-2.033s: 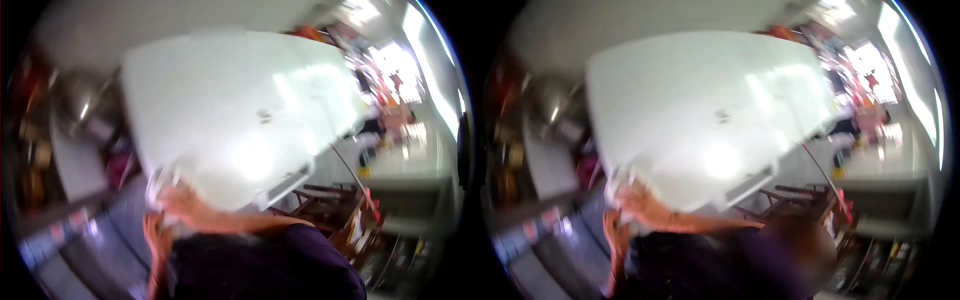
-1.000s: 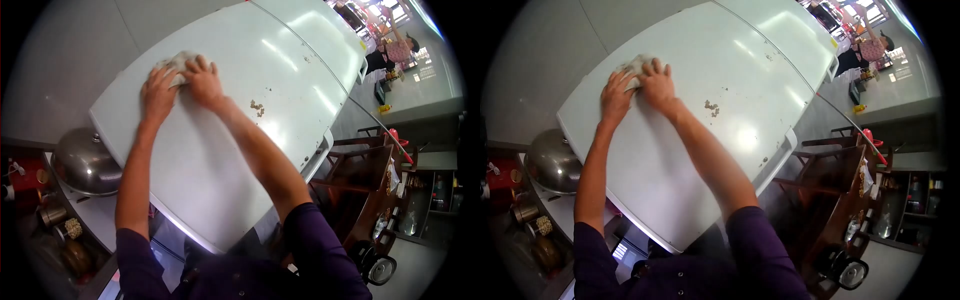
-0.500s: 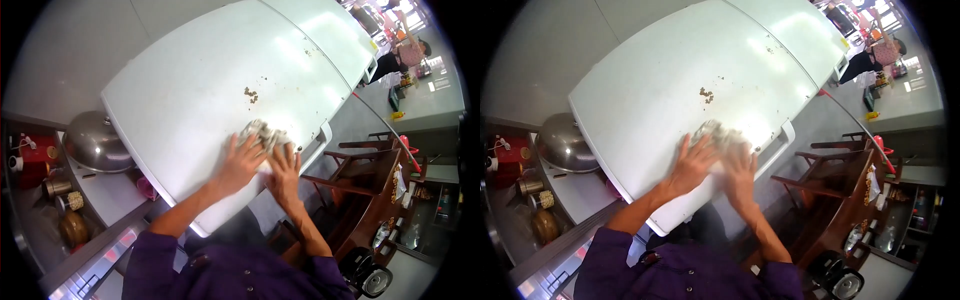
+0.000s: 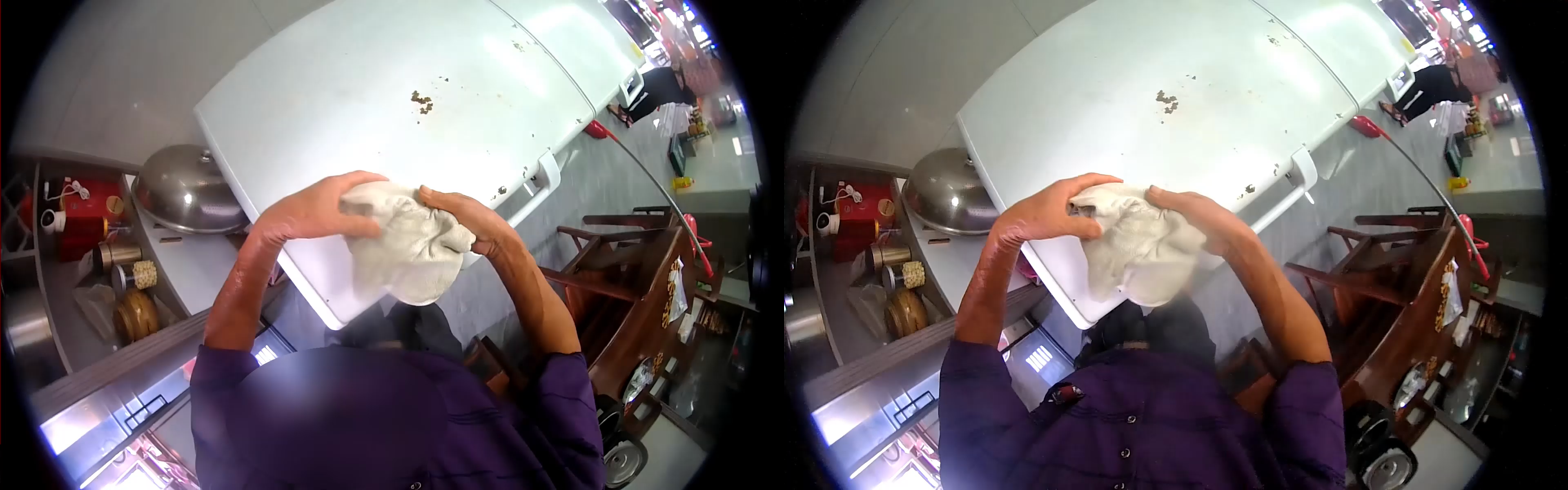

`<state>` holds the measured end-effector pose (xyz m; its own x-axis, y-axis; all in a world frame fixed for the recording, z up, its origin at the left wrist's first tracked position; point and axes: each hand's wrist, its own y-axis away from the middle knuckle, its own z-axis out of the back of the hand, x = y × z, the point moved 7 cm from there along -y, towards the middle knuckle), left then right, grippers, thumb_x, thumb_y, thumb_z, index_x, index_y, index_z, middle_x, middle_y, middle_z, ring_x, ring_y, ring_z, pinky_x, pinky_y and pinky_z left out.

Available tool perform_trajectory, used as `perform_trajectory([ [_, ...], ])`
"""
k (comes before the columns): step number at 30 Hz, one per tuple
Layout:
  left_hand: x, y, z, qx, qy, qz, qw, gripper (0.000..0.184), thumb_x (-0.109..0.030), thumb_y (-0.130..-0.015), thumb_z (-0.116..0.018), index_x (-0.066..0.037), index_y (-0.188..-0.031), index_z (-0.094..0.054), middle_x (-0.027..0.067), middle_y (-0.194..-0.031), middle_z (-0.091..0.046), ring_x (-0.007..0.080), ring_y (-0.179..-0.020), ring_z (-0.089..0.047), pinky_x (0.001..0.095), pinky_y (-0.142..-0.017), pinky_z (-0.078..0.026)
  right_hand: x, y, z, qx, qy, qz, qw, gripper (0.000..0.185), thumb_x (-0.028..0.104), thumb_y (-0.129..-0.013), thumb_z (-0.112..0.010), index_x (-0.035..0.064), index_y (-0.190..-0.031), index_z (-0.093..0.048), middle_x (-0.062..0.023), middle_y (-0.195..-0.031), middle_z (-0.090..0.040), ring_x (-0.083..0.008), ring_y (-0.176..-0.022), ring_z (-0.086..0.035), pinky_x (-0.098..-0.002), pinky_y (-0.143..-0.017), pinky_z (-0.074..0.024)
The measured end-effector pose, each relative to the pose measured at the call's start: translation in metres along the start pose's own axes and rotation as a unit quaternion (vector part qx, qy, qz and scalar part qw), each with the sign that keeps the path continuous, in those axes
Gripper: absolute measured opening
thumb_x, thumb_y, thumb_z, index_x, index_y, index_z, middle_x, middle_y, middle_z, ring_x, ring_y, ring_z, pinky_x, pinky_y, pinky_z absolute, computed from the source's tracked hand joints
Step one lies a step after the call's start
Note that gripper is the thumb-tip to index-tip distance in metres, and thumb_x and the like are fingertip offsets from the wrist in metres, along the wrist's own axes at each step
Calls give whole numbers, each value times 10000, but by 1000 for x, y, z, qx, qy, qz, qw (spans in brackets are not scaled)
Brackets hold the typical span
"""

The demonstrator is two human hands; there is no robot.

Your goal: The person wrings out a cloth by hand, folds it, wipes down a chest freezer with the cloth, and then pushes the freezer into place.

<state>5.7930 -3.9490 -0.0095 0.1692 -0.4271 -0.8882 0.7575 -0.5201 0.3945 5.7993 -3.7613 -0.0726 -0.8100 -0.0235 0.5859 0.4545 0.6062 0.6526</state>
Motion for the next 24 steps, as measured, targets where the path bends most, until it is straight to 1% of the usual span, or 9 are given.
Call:
perform_trajectory([
  [3, 18, -6, -5, -45, -26, 16, 999, 627, -329, -794, -807, -19, -1289, -578, 112, -1144, -663, 196, -1069, -621, 323, -929, -496, -16, -15, 9, 55, -61, 14, 996, 598, 390, -981, -621, -102, -1308, -525, -201, -1187, -647, -237, -1070, -673, -340, -902, -585],
  [6, 40, -12, 1, -73, 13, 23, 997, 358, -288, -890, -731, -21, -1115, -654, 65, -978, -682, 152, -931, -631, 289, -837, -505, -9, -12, 12, 40, 115, 43, 992, 609, 329, -932, -701, -95, -1326, -513, -198, -1190, -640, -243, -1108, -641, -339, -907, -556],
  [9, 69, -13, 13, -82, 114, 55, 989, 415, -342, -881, -725, 13, -1093, -687, 87, -945, -698, 149, -853, -650, 265, -771, -526, -1, -22, 28, -26, 261, 74, 962, 626, 279, -882, -754, -87, -1332, -520, -184, -1167, -648, -240, -1084, -631, -335, -879, -536],
  [10, 72, -11, 17, -84, 98, 60, 990, 333, -323, -953, -664, -14, -1076, -684, 26, -936, -666, 110, -885, -608, 258, -789, -495, 9, -20, 23, -42, 276, 102, 955, 558, 255, -886, -745, -64, -1307, -565, -161, -1123, -665, -220, -1020, -635, -334, -862, -524],
  [13, 80, -4, 24, -105, 160, 70, 979, 351, -319, -976, -632, 0, -1113, -680, 31, -986, -678, 114, -920, -615, 267, -821, -504, 33, -15, 9, -81, 354, 151, 919, 480, 229, -890, -741, -48, -1260, -610, -136, -1084, -680, -202, -994, -632, -327, -890, -514],
  [16, 77, 15, 18, -109, 228, 45, 967, 380, -314, -994, -602, 15, -1177, -659, 40, -1052, -682, 118, -974, -618, 275, -874, -507, 37, -15, 0, -116, 314, 209, 919, 420, 210, -905, -725, -34, -1234, -630, -109, -1038, -679, -175, -950, -619, -303, -854, -504],
  [19, 106, 30, 8, -157, 489, 69, 855, 425, -308, -1001, -596, 21, -1270, -604, 70, -1175, -661, 136, -1065, -611, 287, -921, -498, 46, -40, 2, -147, 264, 261, 917, 503, 202, -891, -746, -22, -1308, -576, -129, -1120, -653, -186, -935, -618, -311, -842, -506],
  [22, 131, 51, 48, -380, 225, 71, 894, 394, -277, -1001, -611, 18, -1260, -602, 118, -1219, -648, 190, -1106, -612, 331, -958, -489, 62, -53, -2, -251, 277, 350, 859, 586, 217, -890, -740, -13, -1378, -510, -178, -1256, -590, -238, -1016, -616, -339, -906, -500],
  [24, 123, 80, 65, -531, 91, 24, 842, 377, -229, -977, -638, 17, -1260, -599, 163, -1232, -638, 259, -1152, -599, 373, -987, -475, 63, -48, -18, -270, 424, 460, 732, 582, 239, -888, -733, 8, -1378, -521, -202, -1319, -554, -308, -1136, -570, -402, -965, -470],
])
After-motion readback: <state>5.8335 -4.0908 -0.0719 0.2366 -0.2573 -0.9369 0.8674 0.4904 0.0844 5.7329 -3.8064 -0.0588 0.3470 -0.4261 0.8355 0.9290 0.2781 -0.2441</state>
